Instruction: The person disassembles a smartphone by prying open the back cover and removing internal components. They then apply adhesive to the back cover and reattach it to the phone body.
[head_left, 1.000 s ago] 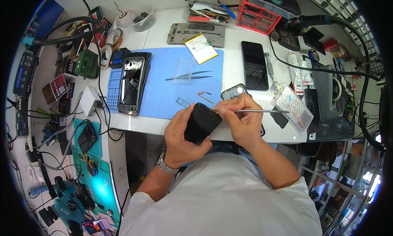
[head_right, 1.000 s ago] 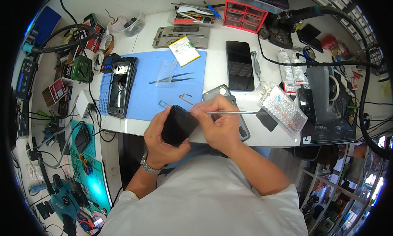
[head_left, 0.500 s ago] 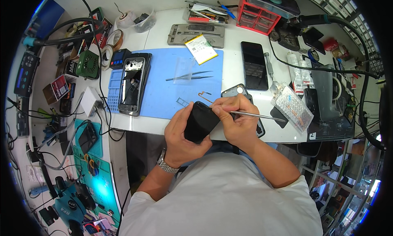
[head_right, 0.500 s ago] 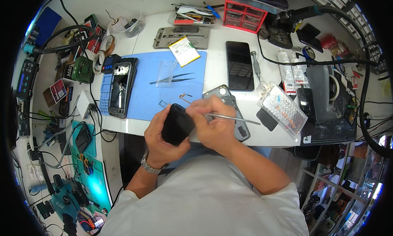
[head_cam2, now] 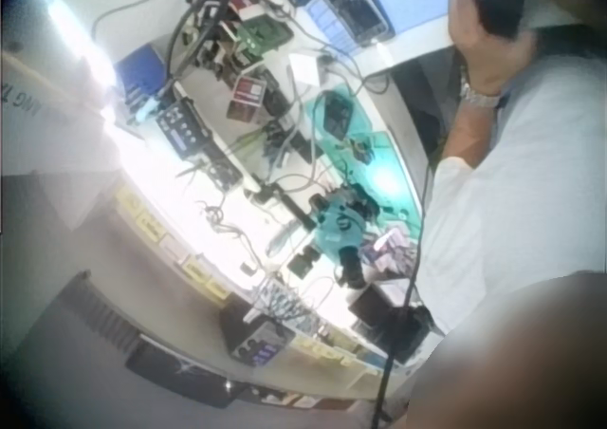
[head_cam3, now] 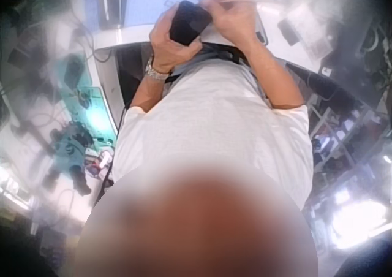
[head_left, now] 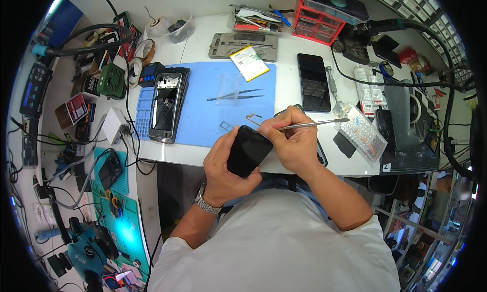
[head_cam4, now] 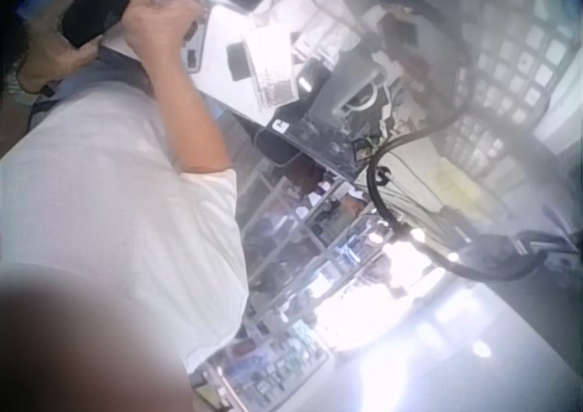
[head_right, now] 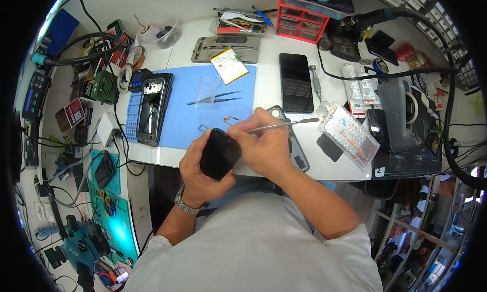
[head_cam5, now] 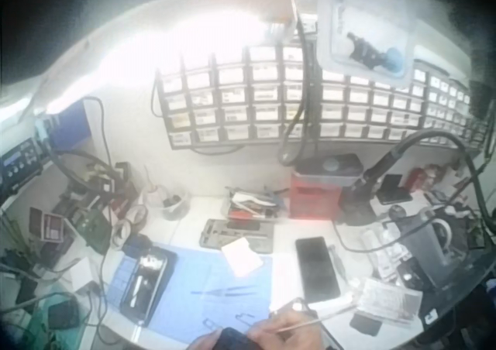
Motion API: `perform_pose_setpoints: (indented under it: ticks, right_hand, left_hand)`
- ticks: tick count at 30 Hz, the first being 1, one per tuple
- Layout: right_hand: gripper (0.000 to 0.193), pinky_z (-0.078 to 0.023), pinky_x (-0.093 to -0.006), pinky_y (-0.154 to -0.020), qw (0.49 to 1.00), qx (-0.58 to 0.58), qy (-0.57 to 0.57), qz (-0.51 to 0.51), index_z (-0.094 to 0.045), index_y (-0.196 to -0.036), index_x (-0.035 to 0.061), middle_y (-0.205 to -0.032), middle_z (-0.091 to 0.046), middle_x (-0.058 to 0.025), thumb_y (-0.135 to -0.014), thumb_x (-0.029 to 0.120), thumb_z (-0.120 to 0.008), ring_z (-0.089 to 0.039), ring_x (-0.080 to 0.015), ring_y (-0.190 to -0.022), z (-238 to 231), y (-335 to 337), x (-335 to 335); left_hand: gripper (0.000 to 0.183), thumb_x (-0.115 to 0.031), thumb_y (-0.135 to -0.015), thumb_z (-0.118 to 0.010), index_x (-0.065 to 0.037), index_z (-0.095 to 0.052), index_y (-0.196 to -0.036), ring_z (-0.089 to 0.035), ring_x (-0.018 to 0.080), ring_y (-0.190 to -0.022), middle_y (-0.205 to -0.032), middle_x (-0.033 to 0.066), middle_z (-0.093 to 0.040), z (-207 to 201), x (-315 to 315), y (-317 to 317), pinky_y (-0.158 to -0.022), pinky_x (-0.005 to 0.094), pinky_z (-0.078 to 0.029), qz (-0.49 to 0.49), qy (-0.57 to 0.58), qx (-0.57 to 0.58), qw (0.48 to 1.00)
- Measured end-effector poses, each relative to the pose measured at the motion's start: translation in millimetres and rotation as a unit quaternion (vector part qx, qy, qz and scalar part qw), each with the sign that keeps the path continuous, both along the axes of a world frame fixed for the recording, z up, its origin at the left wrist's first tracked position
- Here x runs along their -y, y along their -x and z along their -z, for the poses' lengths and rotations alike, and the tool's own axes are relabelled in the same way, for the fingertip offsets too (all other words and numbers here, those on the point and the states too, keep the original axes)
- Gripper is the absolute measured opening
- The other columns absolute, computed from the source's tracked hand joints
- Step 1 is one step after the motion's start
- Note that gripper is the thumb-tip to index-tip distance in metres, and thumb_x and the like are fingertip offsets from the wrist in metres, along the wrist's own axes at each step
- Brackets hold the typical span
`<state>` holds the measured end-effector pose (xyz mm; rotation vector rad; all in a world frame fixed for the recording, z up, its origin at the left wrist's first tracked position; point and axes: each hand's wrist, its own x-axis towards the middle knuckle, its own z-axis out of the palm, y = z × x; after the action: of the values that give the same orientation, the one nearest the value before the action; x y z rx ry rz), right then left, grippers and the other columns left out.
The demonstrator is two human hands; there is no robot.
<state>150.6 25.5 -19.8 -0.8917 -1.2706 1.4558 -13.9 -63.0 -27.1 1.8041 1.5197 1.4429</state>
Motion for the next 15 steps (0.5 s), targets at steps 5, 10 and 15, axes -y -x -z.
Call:
perform_pose_setpoints:
  ticks: [5, 10, 15]
  right_hand:
    - [0.024, -0.059, -0.0277, -0.076, 0.992, 0.109, 0.048, -0.049, -0.058, -0.085, 0.0039, -0.087, -0.075, -0.0125, -0.092, -0.004, -0.079, -0.073, -0.0132, -0.085, -11, -9, -9]
    - [0.025, -0.057, -0.027, -0.073, 0.992, 0.095, 0.07, -0.045, -0.058, -0.083, 0.0052, -0.087, -0.075, -0.012, -0.09, -0.001, -0.082, -0.073, -0.0129, -0.081, -17, -7, -6]
    - [0.026, -0.058, -0.029, -0.075, 0.988, 0.15, 0.004, -0.049, -0.059, -0.084, 0.0067, -0.085, -0.075, -0.0116, -0.088, 0.0, -0.084, -0.074, -0.0154, -0.08, -18, -9, -5]
  left_hand:
    - [0.087, -0.006, -0.064, -0.081, 0.008, -0.055, -0.145, -0.072, 0.0277, -0.095, -0.113, 0.0186, -0.069, -1, 1, 2, -0.085, 0.0347, -0.059, 0.013, -0.012, 0.002, 1.0]
    - [0.087, -0.007, -0.064, -0.081, 0.008, -0.054, -0.145, -0.072, 0.0282, -0.096, -0.115, 0.019, -0.068, 1, 3, 2, -0.085, 0.0355, -0.059, 0.01, -0.008, 0.009, 1.0]
    - [0.086, -0.007, -0.063, -0.081, 0.008, -0.055, -0.143, -0.073, 0.0296, -0.098, -0.115, 0.0196, -0.069, -3, 5, 0, -0.087, 0.036, -0.059, -0.003, -0.013, -0.006, 1.0]
